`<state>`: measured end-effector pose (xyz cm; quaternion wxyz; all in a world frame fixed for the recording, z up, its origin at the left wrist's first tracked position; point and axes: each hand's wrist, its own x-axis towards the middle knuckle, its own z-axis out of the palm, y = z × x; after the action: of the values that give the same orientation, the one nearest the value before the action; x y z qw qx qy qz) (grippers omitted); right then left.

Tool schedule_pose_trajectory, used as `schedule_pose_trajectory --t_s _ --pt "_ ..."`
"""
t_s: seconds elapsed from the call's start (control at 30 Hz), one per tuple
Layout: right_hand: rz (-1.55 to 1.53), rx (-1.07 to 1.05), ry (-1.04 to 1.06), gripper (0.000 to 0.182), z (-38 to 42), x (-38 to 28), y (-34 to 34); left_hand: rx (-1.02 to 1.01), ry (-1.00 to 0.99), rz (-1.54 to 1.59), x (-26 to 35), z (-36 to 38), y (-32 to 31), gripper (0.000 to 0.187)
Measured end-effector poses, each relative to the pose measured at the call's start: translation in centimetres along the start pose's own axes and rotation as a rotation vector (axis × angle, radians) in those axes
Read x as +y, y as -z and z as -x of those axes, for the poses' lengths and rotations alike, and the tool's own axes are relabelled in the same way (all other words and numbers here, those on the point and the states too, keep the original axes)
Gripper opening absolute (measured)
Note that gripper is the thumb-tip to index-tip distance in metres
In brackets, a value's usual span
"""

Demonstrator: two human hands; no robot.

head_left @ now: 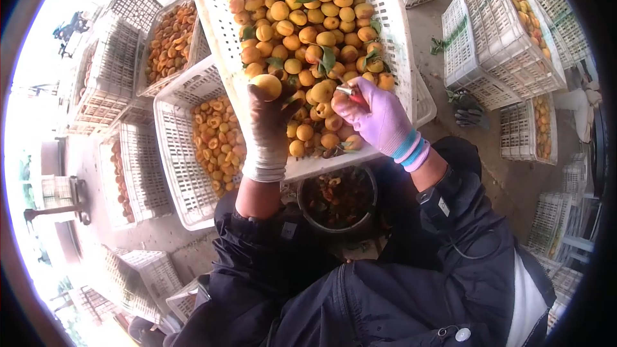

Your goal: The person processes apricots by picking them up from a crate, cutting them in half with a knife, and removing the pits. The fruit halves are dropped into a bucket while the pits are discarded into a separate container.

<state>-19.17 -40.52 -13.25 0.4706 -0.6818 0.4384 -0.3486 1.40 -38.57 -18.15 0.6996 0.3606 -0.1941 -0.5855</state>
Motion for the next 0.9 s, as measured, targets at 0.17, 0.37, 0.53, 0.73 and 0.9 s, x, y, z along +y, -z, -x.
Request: schedule_pose_trajectory --t_s 0.17,0.37,0.53,0.73,0.9 --pt "-0.226 0.018 0.054 0.041 -0.5 -0.8 -0.7 -0.241 -0.252 -0.952 0.3 3.2 -3.5 0.068" --pt "-0.205 0.090 0.190 0.035 -0.2 1.2 -3.2 -0.277 -0.067 -0.602 -1.7 3.8 -4.1 0.076" --pt "0.088 0.184 0.465 0.026 0.2 0.6 -3.3 -0.284 -0.062 -0.626 -2.7 3.6 -4.0 0.058" --pt "0.148 0.044 0.463 0.021 0.6 0.1 -3.3 -0.095 0.434 0.032 -3.3 3.3 -2.5 0.049" --pt "-0.739 -0.028 -0.223 0.026 -0.3 0.8 -2.4 -0.280 0.627 0.117 -2.0 1.7 -1.2 0.056"
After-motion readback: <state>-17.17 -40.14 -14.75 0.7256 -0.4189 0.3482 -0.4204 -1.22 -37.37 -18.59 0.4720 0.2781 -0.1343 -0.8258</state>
